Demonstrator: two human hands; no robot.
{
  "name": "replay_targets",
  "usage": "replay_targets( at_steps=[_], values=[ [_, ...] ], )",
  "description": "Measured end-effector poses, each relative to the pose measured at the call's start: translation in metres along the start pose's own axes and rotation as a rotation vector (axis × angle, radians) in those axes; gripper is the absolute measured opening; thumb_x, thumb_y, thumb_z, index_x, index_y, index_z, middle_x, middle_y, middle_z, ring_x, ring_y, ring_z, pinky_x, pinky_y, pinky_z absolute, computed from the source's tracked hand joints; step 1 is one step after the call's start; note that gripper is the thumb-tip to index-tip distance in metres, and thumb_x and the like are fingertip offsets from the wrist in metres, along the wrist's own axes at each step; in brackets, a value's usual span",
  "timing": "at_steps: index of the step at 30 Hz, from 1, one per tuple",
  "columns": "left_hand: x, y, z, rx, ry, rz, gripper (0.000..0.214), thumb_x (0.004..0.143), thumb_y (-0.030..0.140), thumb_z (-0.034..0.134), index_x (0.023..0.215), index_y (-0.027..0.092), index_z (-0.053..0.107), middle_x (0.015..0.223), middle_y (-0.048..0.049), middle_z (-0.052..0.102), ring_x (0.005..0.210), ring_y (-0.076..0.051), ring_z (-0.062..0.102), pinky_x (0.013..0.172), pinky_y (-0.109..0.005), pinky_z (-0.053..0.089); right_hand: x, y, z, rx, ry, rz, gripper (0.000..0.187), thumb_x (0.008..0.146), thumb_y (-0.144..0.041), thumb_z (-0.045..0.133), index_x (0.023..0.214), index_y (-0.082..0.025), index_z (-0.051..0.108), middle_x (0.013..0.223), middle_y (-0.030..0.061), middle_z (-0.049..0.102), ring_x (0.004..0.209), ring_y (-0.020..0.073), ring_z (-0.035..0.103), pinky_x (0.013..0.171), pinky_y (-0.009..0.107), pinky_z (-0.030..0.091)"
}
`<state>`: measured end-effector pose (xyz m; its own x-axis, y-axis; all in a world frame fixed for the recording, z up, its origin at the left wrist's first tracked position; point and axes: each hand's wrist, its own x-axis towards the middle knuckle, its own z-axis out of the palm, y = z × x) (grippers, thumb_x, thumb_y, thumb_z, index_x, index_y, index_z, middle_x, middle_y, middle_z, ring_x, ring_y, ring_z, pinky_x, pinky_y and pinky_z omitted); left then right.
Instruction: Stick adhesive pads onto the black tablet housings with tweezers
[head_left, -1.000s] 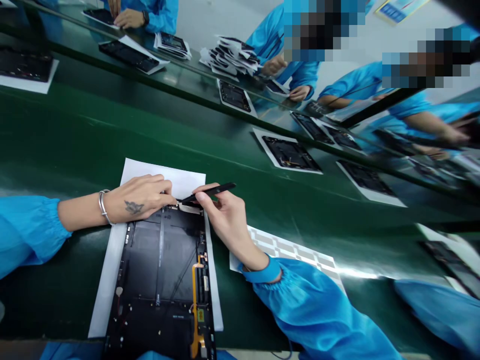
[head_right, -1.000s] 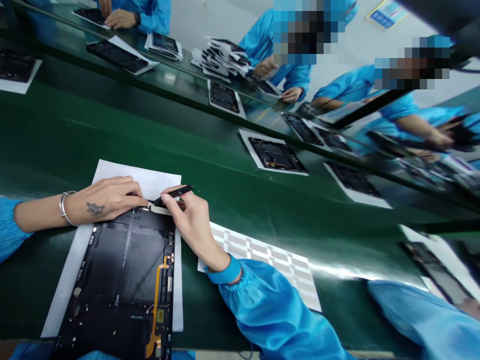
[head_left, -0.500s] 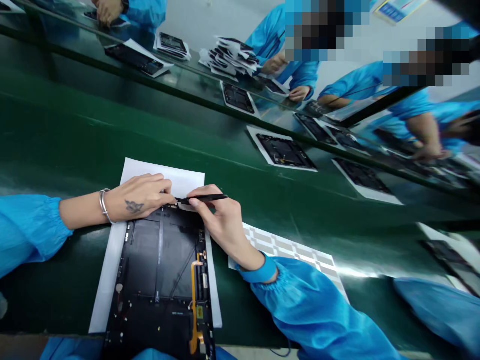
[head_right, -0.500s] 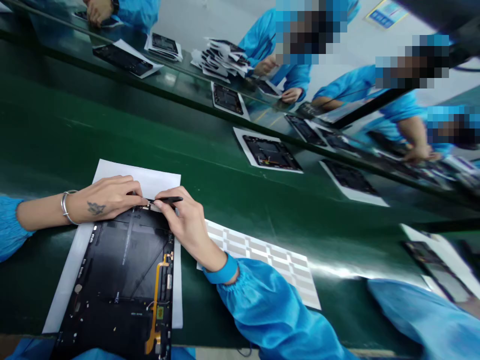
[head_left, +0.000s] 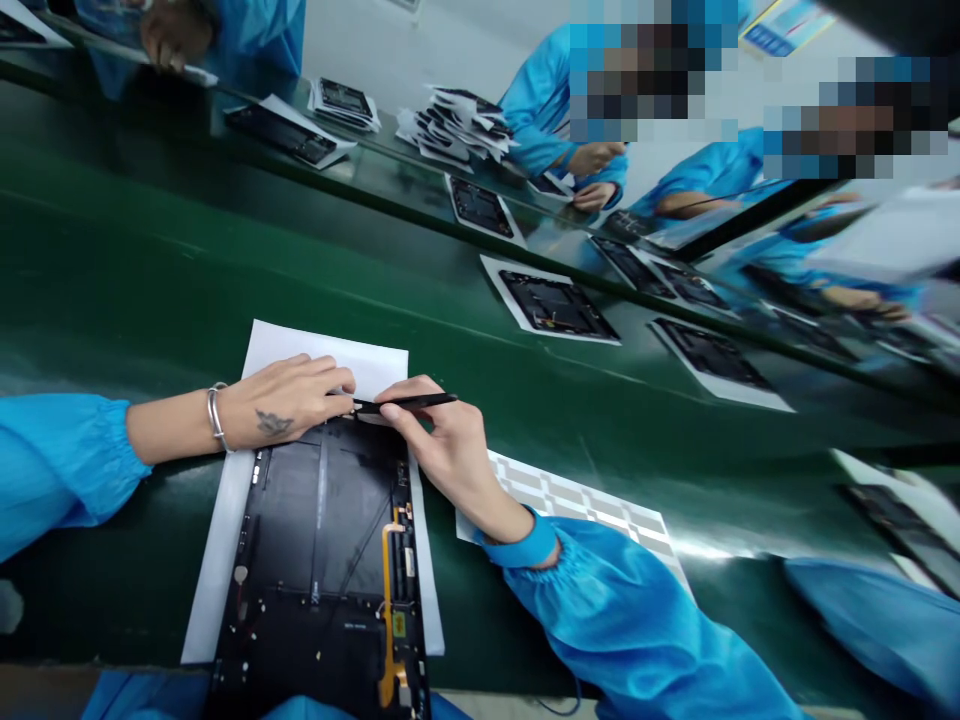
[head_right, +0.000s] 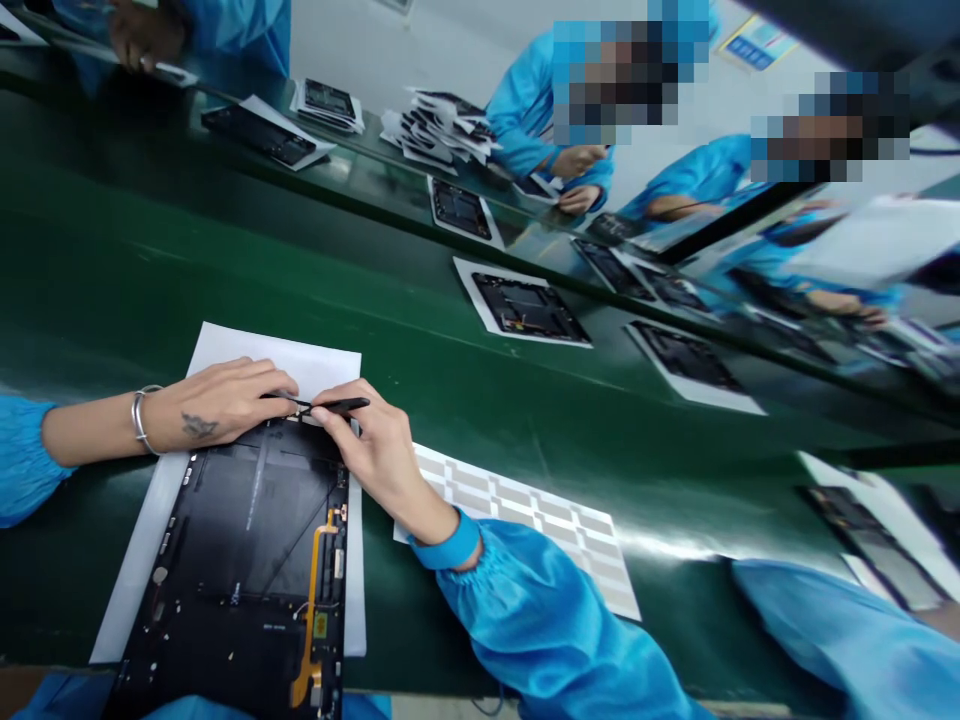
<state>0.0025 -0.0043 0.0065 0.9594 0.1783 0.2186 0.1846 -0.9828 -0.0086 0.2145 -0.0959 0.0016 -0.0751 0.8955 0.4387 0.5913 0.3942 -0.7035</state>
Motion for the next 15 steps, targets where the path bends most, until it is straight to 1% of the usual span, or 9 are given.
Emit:
replay_targets(
  at_steps=[2,4,6,8,11,15],
  values=[
    [0.001,0.002,-0.001,-0.003,-0.030,0.012,0.021,0.098,0.008,0.048,0.106,0.014,0.066,0.111,-0.0086,0.067,0.093,-0.020,0.057,0.075,-0.032,0.042,-0.003,0.000,-0.005,0.017,0.027,0.081,0.030,0.095,-0.045,0.058,0.082,-0.020,0.071,0.082,0.0047,0.074,0.073,0.0188,0.069,0.065,0.029,0.054],
    [0.001,0.003,-0.002,-0.003,-0.045,0.023,0.025,0.098,0.008,0.046,0.114,0.015,0.065,0.111,-0.0086,0.067,0.093,-0.020,0.058,0.074,-0.032,0.042,-0.006,0.002,-0.011,0.036,0.086,0.194,0.034,0.093,-0.050,0.060,0.079,-0.020,0.070,0.080,0.0044,0.073,0.070,0.0192,0.068,0.061,0.029,0.054],
    [0.001,0.003,-0.003,0.005,-0.044,0.032,0.030,0.100,0.010,0.045,0.123,0.017,0.063,0.113,-0.0085,0.067,0.094,-0.021,0.059,0.074,-0.032,0.043,-0.009,0.005,-0.015,0.072,0.134,0.294,0.037,0.089,-0.055,0.062,0.081,-0.020,0.070,0.080,0.0048,0.073,0.071,0.0209,0.069,0.061,0.031,0.055],
    [0.001,0.003,-0.004,0.019,-0.044,0.035,0.030,0.101,0.013,0.045,0.125,0.019,0.062,0.113,-0.0086,0.066,0.093,-0.021,0.059,0.073,-0.032,0.042,-0.011,0.009,-0.016,0.117,0.150,0.366,0.040,0.086,-0.059,0.065,0.083,-0.020,0.071,0.080,0.0052,0.073,0.071,0.0221,0.070,0.064,0.034,0.058],
    [0.001,0.003,-0.005,0.038,-0.055,0.035,0.029,0.102,0.014,0.043,0.121,0.019,0.065,0.113,-0.0093,0.066,0.093,-0.021,0.058,0.073,-0.031,0.042,-0.012,0.013,-0.016,0.176,0.169,0.430,0.042,0.083,-0.061,0.067,0.083,-0.019,0.070,0.081,0.0047,0.072,0.071,0.0217,0.071,0.069,0.037,0.061],
    [0.002,0.004,-0.006,0.061,-0.076,0.041,0.030,0.103,0.014,0.042,0.121,0.019,0.064,0.111,-0.0099,0.065,0.091,-0.021,0.057,0.073,-0.031,0.041,-0.011,0.014,-0.016,0.204,0.189,0.452,0.043,0.083,-0.062,0.067,0.081,-0.019,0.069,0.082,0.0039,0.071,0.071,0.0198,0.071,0.072,0.038,0.063]
  ],
)
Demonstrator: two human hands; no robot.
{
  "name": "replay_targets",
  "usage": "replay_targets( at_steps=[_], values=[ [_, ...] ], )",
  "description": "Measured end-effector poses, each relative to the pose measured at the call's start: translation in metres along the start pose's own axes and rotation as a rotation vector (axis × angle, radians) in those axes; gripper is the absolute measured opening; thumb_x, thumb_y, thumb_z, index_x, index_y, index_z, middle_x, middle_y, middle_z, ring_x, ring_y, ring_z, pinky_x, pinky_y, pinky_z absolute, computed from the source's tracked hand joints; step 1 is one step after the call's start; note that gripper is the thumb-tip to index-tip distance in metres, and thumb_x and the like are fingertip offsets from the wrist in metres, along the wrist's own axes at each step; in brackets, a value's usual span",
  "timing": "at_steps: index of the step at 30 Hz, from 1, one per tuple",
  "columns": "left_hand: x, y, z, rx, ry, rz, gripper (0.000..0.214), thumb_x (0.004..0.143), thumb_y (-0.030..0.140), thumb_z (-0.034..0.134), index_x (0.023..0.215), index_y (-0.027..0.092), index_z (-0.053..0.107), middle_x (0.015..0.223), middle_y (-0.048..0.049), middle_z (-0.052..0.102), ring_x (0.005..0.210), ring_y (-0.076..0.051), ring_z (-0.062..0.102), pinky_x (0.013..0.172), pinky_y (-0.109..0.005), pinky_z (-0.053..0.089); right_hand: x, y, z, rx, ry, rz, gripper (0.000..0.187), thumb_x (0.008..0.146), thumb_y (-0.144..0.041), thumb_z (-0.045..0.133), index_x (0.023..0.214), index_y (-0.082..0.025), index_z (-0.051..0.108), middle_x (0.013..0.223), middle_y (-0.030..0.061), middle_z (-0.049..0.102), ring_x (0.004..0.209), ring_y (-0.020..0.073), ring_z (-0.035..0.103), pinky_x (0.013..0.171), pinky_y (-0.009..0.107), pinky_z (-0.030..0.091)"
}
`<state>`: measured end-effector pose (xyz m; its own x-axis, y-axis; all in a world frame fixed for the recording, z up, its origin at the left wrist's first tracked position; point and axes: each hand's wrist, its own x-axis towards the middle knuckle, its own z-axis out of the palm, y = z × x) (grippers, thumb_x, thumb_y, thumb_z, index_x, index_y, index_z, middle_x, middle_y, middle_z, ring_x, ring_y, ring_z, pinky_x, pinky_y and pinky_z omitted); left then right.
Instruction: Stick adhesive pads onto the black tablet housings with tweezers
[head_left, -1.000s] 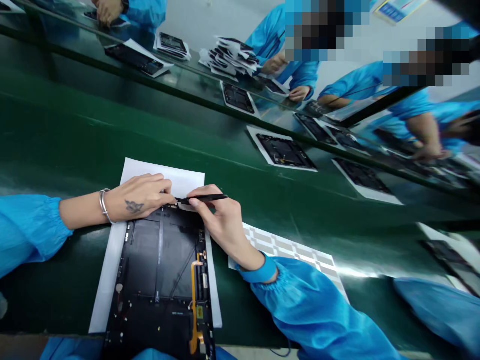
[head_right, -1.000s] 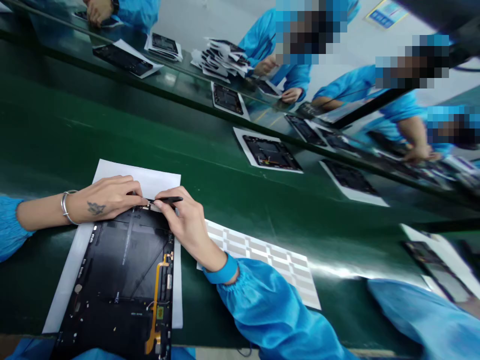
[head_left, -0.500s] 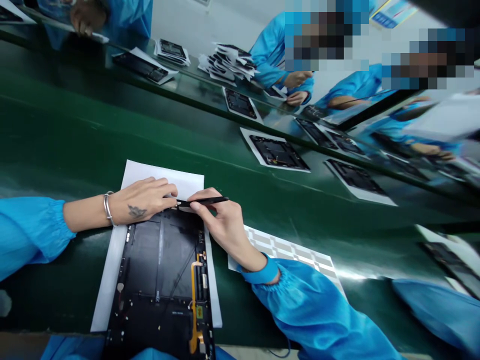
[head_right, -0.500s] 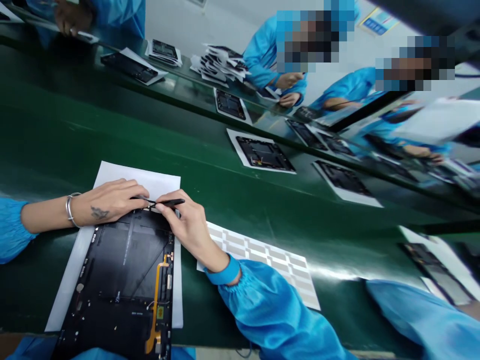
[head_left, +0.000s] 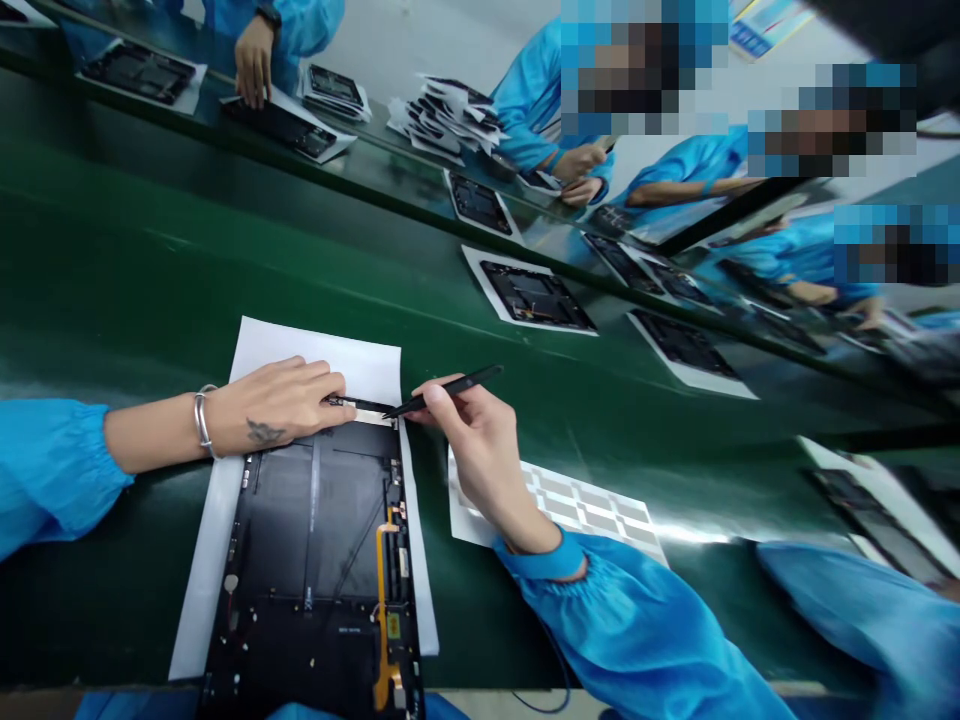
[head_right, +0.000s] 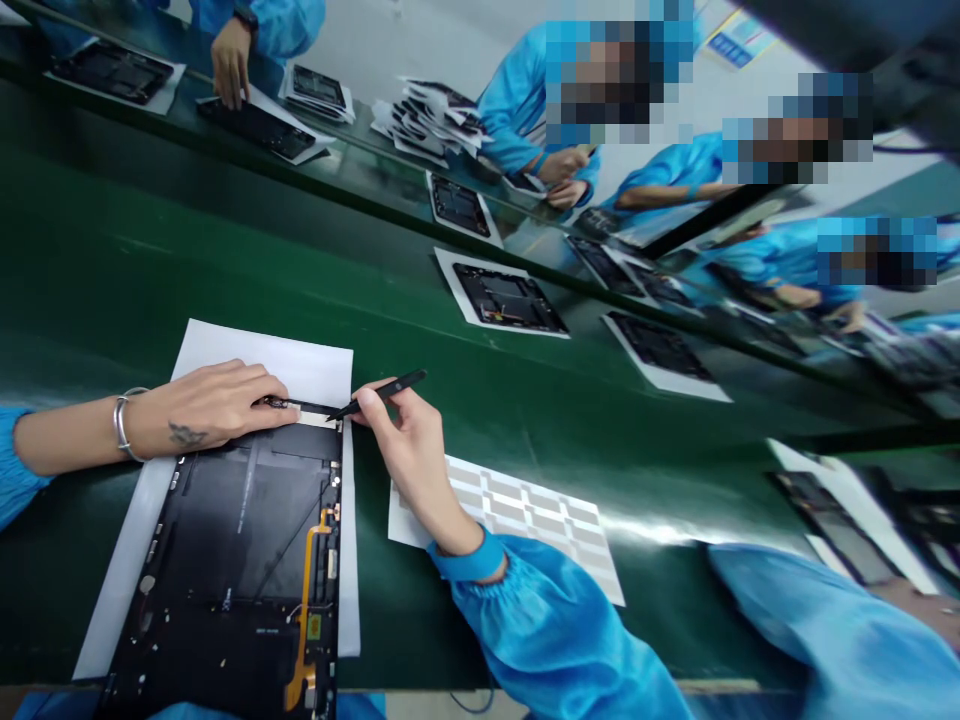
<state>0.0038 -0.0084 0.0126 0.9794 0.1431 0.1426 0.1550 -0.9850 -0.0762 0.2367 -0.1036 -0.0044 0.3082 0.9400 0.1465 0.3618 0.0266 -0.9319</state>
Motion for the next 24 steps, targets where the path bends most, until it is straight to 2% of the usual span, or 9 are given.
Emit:
replay_targets(
  at_steps=[4,9,13,16,19,22,24],
  values=[
    [0.001,0.001,0.000,0.020,-0.010,-0.004,0.031,0.102,0.014,0.042,0.124,0.020,0.063,0.110,-0.0098,0.064,0.089,-0.021,0.055,0.071,-0.031,0.039,0.000,-0.001,-0.001,-0.040,-0.003,-0.009,0.042,0.082,-0.061,0.068,0.080,-0.019,0.069,0.079,0.0036,0.071,0.069,0.0197,0.070,0.068,0.035,0.061],
    [0.003,-0.001,-0.003,0.024,-0.056,-0.002,0.035,0.102,0.014,0.043,0.131,0.022,0.060,0.108,-0.0094,0.062,0.088,-0.021,0.054,0.070,-0.032,0.037,0.000,-0.001,-0.001,-0.050,0.067,-0.039,0.042,0.081,-0.061,0.068,0.078,-0.019,0.069,0.078,0.0040,0.070,0.069,0.0200,0.070,0.064,0.034,0.059],
    [0.014,0.001,-0.006,0.062,-0.114,0.002,0.043,0.101,0.016,0.045,0.140,0.029,0.054,0.105,-0.0088,0.061,0.084,-0.021,0.053,0.067,-0.032,0.036,0.001,-0.001,-0.001,-0.032,0.106,-0.075,0.041,0.084,-0.060,0.066,0.080,-0.019,0.069,0.080,0.0044,0.071,0.072,0.0202,0.069,0.066,0.034,0.058],
    [0.025,0.006,-0.005,0.083,-0.097,-0.012,0.046,0.101,0.018,0.043,0.143,0.035,0.052,0.103,-0.0088,0.061,0.085,-0.022,0.054,0.067,-0.032,0.037,0.003,-0.004,-0.002,-0.010,0.120,-0.117,0.037,0.086,-0.057,0.065,0.084,-0.020,0.071,0.083,0.0043,0.072,0.074,0.0206,0.070,0.070,0.035,0.058],
    [0.028,0.008,0.000,0.079,-0.049,-0.026,0.047,0.099,0.015,0.046,0.140,0.036,0.055,0.103,-0.0098,0.062,0.086,-0.023,0.056,0.068,-0.032,0.040,0.005,-0.010,-0.002,0.000,0.069,-0.153,0.031,0.087,-0.052,0.066,0.088,-0.021,0.072,0.088,0.0044,0.073,0.078,0.0215,0.071,0.074,0.036,0.058],
    [0.017,0.001,0.005,-0.002,-0.007,-0.001,0.046,0.093,0.011,0.052,0.135,0.028,0.060,0.103,-0.0101,0.066,0.088,-0.022,0.059,0.071,-0.032,0.045,0.007,-0.012,0.000,-0.044,-0.045,-0.149,0.031,0.087,-0.051,0.066,0.087,-0.021,0.073,0.088,0.0050,0.075,0.080,0.0223,0.071,0.072,0.035,0.057],
    [0.006,-0.007,0.009,-0.139,0.040,0.003,0.040,0.092,0.007,0.051,0.125,0.022,0.066,0.108,-0.0094,0.069,0.094,-0.021,0.062,0.079,-0.031,0.048,0.008,-0.010,0.003,-0.066,-0.105,-0.148,0.033,0.086,-0.053,0.066,0.085,-0.021,0.073,0.086,0.0054,0.075,0.079,0.0223,0.070,0.069,0.034,0.056]
  ],
)
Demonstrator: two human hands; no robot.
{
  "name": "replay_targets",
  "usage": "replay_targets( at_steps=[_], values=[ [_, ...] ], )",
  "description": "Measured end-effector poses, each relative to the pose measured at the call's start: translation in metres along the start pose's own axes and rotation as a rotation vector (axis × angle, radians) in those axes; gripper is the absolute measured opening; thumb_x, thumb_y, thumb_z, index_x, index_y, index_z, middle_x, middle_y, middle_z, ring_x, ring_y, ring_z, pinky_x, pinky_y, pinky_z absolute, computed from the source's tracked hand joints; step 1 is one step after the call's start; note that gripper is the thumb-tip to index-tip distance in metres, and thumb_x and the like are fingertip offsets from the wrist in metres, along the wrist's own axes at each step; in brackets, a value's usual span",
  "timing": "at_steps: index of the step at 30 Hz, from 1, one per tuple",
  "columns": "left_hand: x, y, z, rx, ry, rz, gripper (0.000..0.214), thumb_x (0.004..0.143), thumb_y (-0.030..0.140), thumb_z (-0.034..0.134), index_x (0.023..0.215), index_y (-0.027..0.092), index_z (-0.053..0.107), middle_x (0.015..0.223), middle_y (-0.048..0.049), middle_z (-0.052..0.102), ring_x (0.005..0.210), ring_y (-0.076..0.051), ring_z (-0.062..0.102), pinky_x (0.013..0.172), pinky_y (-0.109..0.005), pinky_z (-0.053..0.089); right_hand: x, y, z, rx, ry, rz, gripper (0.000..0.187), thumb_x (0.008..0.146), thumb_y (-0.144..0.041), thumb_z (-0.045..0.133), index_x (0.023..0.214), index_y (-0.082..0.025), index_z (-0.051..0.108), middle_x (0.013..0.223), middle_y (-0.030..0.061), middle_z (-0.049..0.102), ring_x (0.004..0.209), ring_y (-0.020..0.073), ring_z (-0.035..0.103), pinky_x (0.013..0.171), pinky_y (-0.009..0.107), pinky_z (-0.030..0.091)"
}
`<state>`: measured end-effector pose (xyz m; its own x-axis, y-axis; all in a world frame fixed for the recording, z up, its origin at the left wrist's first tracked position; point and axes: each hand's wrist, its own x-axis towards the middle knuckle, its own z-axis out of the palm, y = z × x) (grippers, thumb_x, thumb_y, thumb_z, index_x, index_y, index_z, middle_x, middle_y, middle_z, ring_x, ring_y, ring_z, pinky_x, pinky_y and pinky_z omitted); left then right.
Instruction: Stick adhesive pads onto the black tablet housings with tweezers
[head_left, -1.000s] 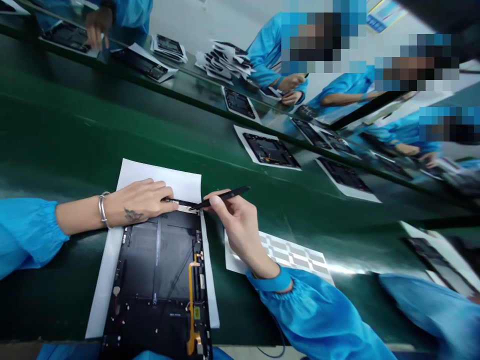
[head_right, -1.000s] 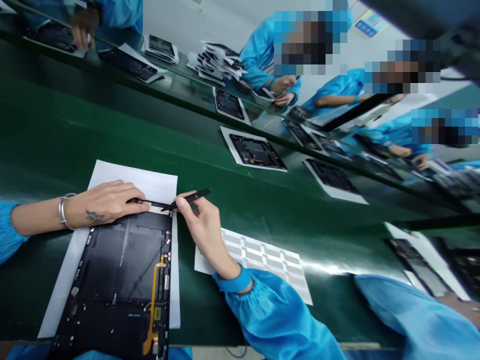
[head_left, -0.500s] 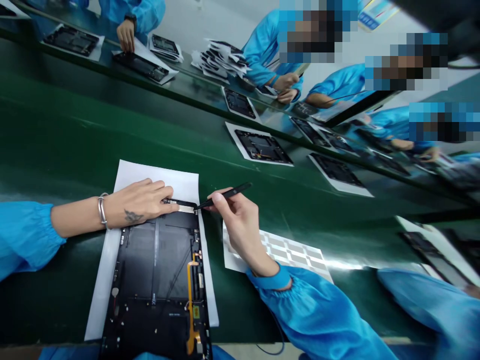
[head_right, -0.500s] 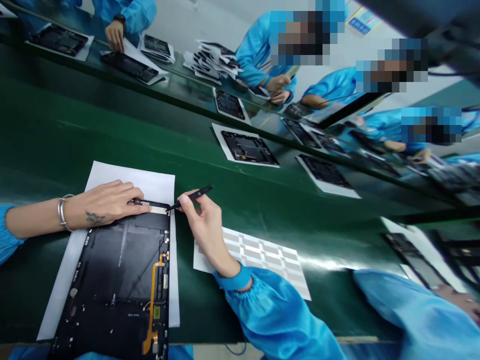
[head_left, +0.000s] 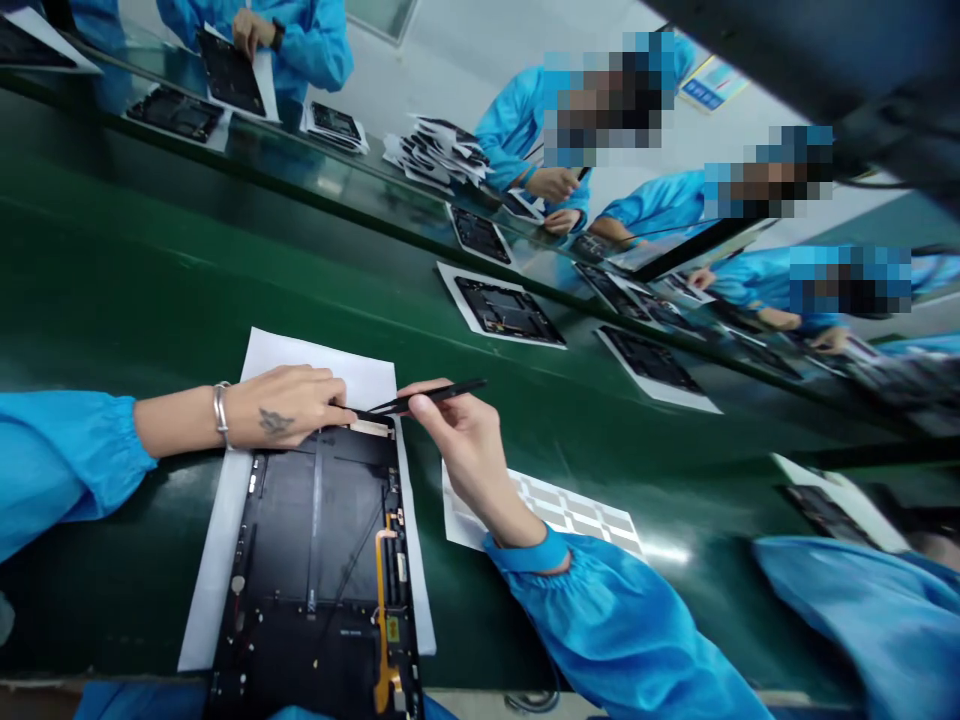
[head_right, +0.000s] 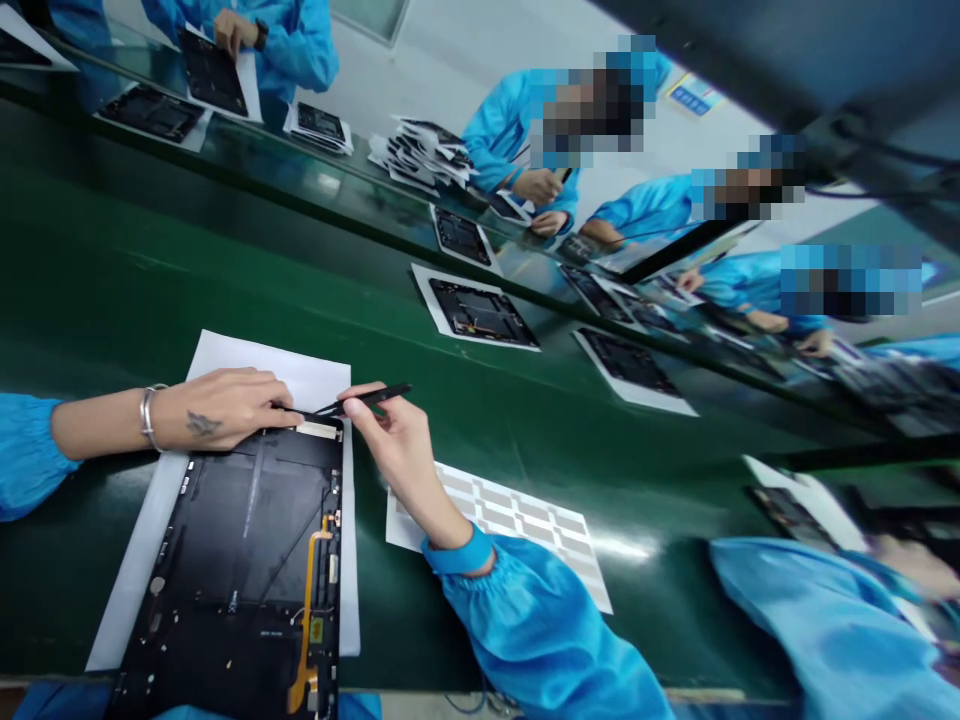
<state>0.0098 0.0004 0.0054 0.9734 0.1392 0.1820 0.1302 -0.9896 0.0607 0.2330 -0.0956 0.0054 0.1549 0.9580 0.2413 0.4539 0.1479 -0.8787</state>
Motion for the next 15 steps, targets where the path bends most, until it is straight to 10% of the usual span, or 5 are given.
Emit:
replay_targets(
  at_steps=[10,15],
  values=[
    [-0.011,-0.011,0.005,-0.262,0.093,0.009,0.041,0.089,-0.001,0.044,0.114,0.017,0.071,0.117,-0.0083,0.072,0.107,-0.021,0.063,0.092,-0.032,0.051,-0.006,0.008,0.002,-0.083,-0.088,-0.032,0.033,0.091,-0.051,0.061,0.083,-0.020,0.072,0.084,0.0052,0.073,0.076,0.0209,0.067,0.065,0.031,0.051],
    [-0.011,-0.010,0.004,-0.296,0.103,0.002,0.041,0.090,-0.001,0.043,0.113,0.017,0.072,0.115,-0.0088,0.072,0.106,-0.020,0.064,0.092,-0.031,0.052,-0.003,0.000,-0.006,-0.269,-0.052,-0.327,0.019,0.096,-0.035,0.053,0.091,-0.023,0.067,0.093,0.0083,0.069,0.091,0.0247,0.065,0.075,0.037,0.051]
  ],
)
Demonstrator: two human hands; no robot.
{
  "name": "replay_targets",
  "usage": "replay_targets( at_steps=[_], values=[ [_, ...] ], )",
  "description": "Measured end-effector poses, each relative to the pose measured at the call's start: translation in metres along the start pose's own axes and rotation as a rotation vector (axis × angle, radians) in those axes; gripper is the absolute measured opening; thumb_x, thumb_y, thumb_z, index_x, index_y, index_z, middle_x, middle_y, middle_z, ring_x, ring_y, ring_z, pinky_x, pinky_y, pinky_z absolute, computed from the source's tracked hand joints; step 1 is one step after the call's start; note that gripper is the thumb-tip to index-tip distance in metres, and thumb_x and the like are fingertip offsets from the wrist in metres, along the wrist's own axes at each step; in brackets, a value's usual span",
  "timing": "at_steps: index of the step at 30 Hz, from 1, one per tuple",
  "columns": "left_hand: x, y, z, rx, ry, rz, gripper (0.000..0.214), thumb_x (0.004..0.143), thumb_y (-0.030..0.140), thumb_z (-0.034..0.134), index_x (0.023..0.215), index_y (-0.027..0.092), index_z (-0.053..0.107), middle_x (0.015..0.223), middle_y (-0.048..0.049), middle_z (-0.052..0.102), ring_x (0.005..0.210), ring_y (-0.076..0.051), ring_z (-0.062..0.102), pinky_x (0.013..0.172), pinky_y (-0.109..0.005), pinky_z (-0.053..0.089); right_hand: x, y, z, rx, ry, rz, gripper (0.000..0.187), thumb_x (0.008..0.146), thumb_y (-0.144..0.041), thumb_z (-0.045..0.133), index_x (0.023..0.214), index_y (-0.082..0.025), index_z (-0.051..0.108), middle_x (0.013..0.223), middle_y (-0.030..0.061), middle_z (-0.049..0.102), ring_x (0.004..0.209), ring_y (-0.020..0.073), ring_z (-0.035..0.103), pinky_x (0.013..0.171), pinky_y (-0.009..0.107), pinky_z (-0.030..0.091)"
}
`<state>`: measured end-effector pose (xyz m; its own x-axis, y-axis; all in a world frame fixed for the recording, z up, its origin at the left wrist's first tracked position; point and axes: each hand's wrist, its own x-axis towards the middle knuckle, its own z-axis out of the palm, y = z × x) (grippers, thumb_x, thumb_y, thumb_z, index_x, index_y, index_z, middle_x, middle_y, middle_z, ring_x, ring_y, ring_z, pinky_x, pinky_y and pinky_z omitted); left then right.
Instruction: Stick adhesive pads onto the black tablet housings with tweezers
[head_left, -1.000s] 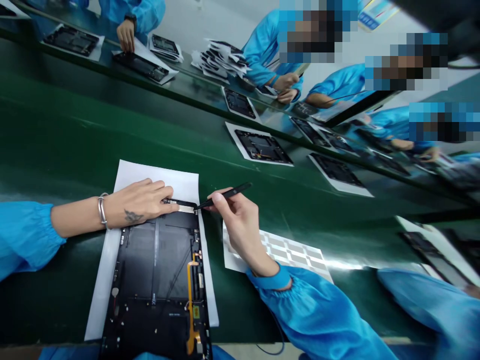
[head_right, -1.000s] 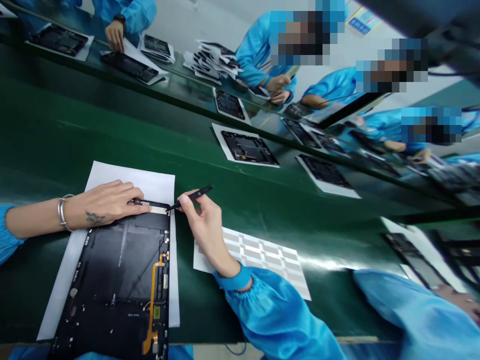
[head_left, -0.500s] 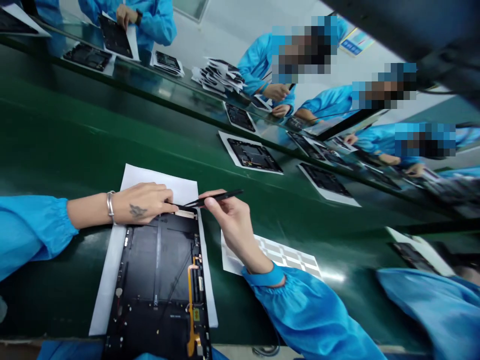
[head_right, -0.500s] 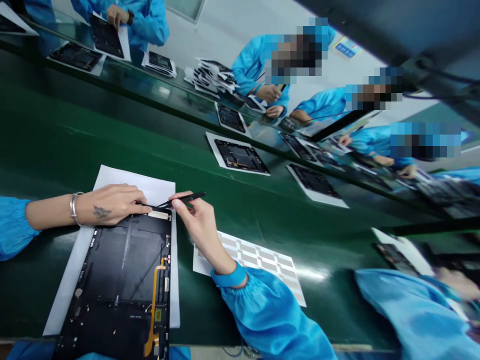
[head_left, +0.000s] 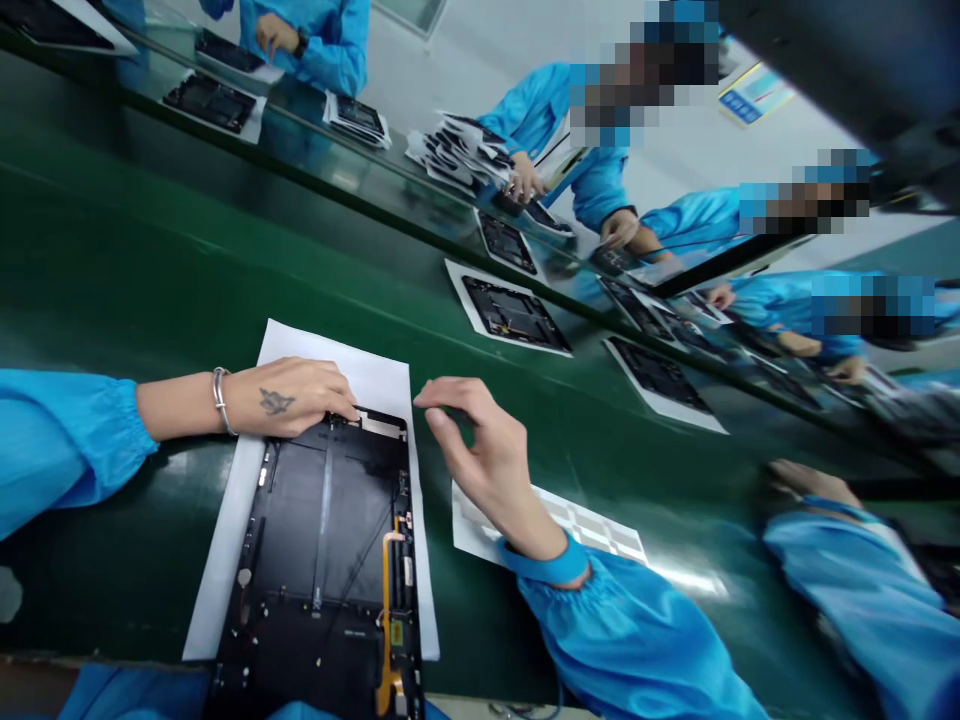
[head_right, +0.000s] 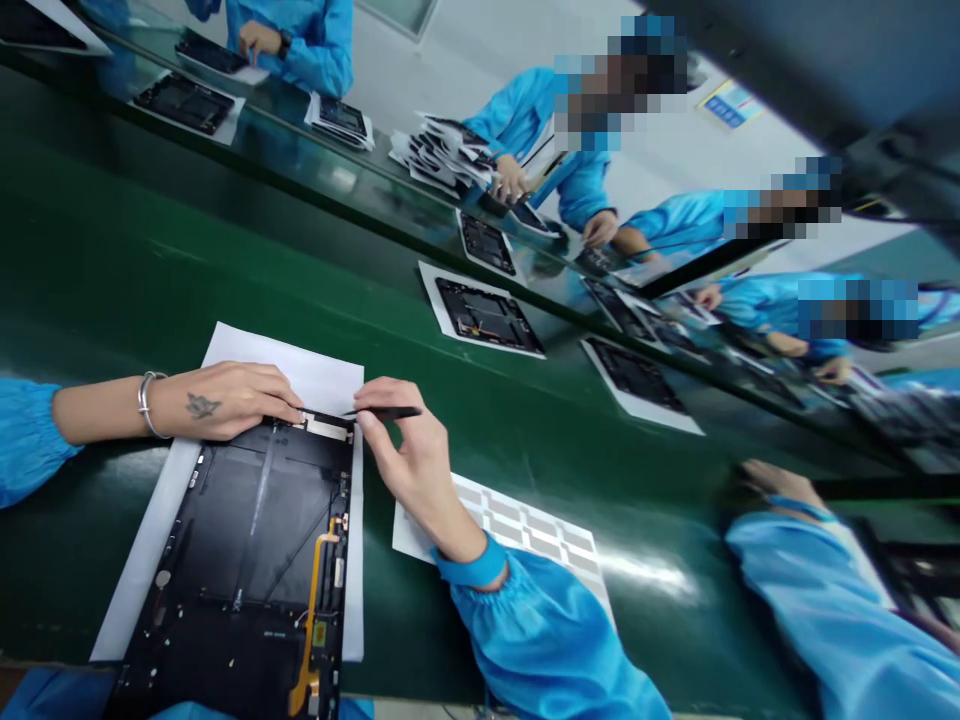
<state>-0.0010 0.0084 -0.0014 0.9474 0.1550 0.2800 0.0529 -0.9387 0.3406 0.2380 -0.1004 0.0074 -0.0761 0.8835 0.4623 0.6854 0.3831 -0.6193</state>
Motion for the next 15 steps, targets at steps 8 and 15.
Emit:
replay_targets(
  at_steps=[8,15],
  values=[
    [0.001,-0.001,0.002,-0.003,0.005,0.004,0.040,0.088,-0.001,0.044,0.111,0.016,0.072,0.110,-0.0092,0.073,0.102,-0.021,0.064,0.090,-0.032,0.051,0.024,0.000,0.010,-0.304,-0.484,-0.273,0.018,0.088,-0.008,0.051,0.090,-0.020,0.064,0.086,0.0063,0.064,0.082,0.0211,0.061,0.073,0.033,0.042],
    [0.001,-0.003,0.004,-0.003,0.002,0.011,0.038,0.086,-0.001,0.045,0.108,0.016,0.071,0.110,-0.0092,0.072,0.103,-0.021,0.064,0.091,-0.031,0.052,0.039,-0.007,0.016,-0.436,-0.667,-0.270,0.015,0.084,-0.006,0.052,0.085,-0.018,0.061,0.085,0.0058,0.062,0.077,0.0192,0.057,0.070,0.031,0.036]
  ],
)
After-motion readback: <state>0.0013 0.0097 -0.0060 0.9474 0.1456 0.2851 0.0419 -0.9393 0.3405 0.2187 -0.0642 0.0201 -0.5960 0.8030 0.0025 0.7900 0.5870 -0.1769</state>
